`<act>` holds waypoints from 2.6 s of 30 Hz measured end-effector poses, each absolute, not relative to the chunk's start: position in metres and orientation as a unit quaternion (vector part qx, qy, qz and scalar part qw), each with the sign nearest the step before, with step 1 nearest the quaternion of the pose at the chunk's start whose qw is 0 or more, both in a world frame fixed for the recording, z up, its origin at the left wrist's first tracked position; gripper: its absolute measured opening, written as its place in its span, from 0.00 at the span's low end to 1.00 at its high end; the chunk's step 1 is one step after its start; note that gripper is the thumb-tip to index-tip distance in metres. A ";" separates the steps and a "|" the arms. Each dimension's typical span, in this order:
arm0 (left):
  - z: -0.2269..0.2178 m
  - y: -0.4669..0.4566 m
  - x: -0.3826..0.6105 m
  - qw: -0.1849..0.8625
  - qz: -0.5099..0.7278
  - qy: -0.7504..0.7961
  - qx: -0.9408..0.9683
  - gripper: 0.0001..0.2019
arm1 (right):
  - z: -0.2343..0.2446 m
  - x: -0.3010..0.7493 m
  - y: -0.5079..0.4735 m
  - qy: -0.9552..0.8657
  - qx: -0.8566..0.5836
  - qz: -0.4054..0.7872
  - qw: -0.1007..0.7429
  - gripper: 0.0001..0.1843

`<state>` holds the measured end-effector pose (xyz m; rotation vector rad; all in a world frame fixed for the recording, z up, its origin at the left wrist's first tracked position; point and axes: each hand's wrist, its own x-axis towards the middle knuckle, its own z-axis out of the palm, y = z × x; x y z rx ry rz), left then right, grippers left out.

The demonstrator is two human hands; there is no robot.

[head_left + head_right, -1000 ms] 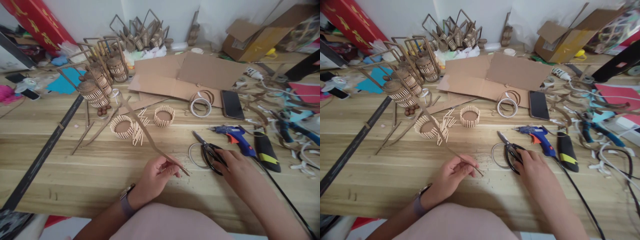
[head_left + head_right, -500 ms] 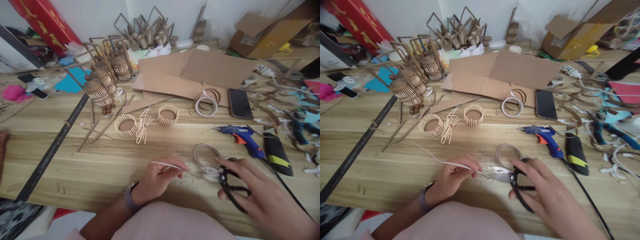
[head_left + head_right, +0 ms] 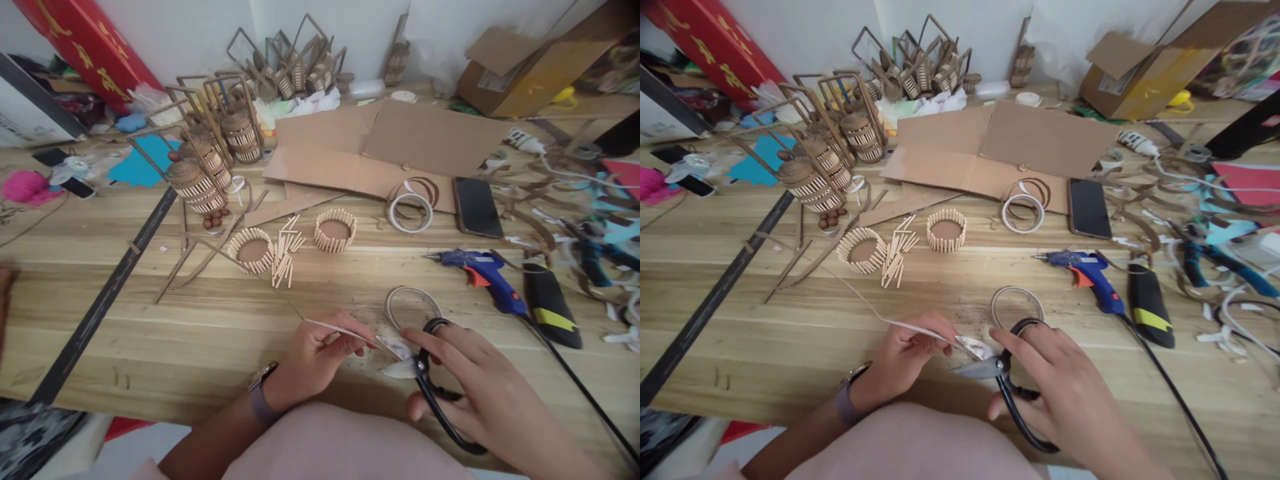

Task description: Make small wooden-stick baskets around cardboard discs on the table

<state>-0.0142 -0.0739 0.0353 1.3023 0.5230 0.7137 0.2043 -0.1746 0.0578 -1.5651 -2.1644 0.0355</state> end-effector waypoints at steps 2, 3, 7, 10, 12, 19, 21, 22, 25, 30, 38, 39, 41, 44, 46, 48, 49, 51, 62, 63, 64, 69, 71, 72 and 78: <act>0.034 -0.074 -0.014 0.705 0.315 0.243 0.586 0.16 | 0.059 0.201 -0.172 -0.788 -0.571 0.002 0.230 0.30; 0.033 -0.075 -0.014 0.705 0.313 0.247 0.586 0.16 | 0.059 0.199 -0.171 -0.790 -0.570 -0.004 0.227 0.30; 0.033 -0.075 -0.014 0.700 0.311 0.255 0.590 0.17 | 0.058 0.197 -0.168 -0.797 -0.562 -0.029 0.219 0.31; 0.035 -0.074 -0.013 0.704 0.317 0.261 0.579 0.18 | 0.056 0.199 -0.168 -0.799 -0.562 -0.053 0.207 0.31; 0.036 -0.074 -0.013 0.711 0.325 0.269 0.563 0.18 | 0.054 0.202 -0.170 -0.799 -0.565 -0.068 0.193 0.32; 0.034 -0.075 -0.013 0.691 0.312 0.288 0.584 0.16 | 0.051 0.203 -0.176 -0.792 -0.572 -0.064 0.202 0.31; 0.033 -0.075 -0.013 0.683 0.311 0.286 0.595 0.17 | 0.052 0.201 -0.176 -0.793 -0.572 -0.056 0.203 0.31; 0.033 -0.076 -0.013 0.682 0.313 0.287 0.595 0.17 | 0.052 0.200 -0.175 -0.793 -0.572 -0.052 0.204 0.31; 0.033 -0.076 -0.012 0.677 0.321 0.292 0.594 0.18 | 0.052 0.197 -0.173 -0.793 -0.572 -0.047 0.206 0.30; 0.036 -0.075 -0.012 0.692 0.327 0.291 0.574 0.17 | 0.051 0.198 -0.173 -0.790 -0.575 -0.060 0.203 0.30; 0.040 -0.075 -0.012 0.695 0.318 0.303 0.569 0.18 | 0.049 0.200 -0.176 -0.786 -0.584 -0.055 0.197 0.29; 0.039 -0.076 -0.012 0.687 0.315 0.303 0.580 0.18 | 0.050 0.199 -0.176 -0.785 -0.583 -0.055 0.200 0.29; 0.036 -0.076 -0.013 0.677 0.309 0.297 0.598 0.18 | 0.050 0.197 -0.174 -0.787 -0.581 -0.056 0.202 0.29; 0.033 -0.077 -0.013 0.676 0.306 0.286 0.606 0.17 | 0.052 0.193 -0.172 -0.787 -0.581 -0.056 0.198 0.30; 0.033 -0.077 -0.012 0.677 0.303 0.285 0.607 0.17 | 0.053 0.191 -0.170 -0.787 -0.580 -0.060 0.200 0.30; 0.034 -0.077 -0.012 0.673 0.296 0.292 0.612 0.18 | 0.055 0.188 -0.167 -0.790 -0.577 -0.068 0.197 0.30; 0.034 -0.077 -0.011 0.667 0.294 0.300 0.615 0.18 | 0.055 0.187 -0.166 -0.791 -0.575 -0.073 0.197 0.30; 0.033 -0.078 -0.011 0.656 0.292 0.321 0.617 0.19 | 0.056 0.185 -0.165 -0.793 -0.571 -0.080 0.196 0.30; 0.031 -0.076 -0.013 0.641 0.302 0.291 0.643 0.08 | 0.060 0.180 -0.164 -0.792 -0.575 -0.067 0.194 0.27; 0.031 -0.076 -0.013 0.639 0.302 0.290 0.645 0.07 | 0.060 0.180 -0.164 -0.793 -0.574 -0.067 0.194 0.27; 0.032 -0.076 -0.013 0.638 0.303 0.290 0.646 0.07 | 0.060 0.180 -0.164 -0.794 -0.572 -0.068 0.194 0.27; 0.031 -0.077 -0.013 0.629 0.310 0.292 0.650 0.08 | 0.062 0.178 -0.164 -0.795 -0.569 -0.077 0.197 0.26; 0.033 -0.076 -0.013 0.623 0.308 0.288 0.659 0.10 | 0.063 0.178 -0.164 -0.794 -0.569 -0.076 0.198 0.25; 0.034 -0.076 -0.013 0.620 0.308 0.285 0.663 0.12 | 0.063 0.178 -0.164 -0.794 -0.569 -0.073 0.200 0.25; 0.038 -0.074 -0.012 0.619 0.307 0.269 0.671 0.20 | 0.062 0.180 -0.166 -0.796 -0.565 -0.078 0.200 0.23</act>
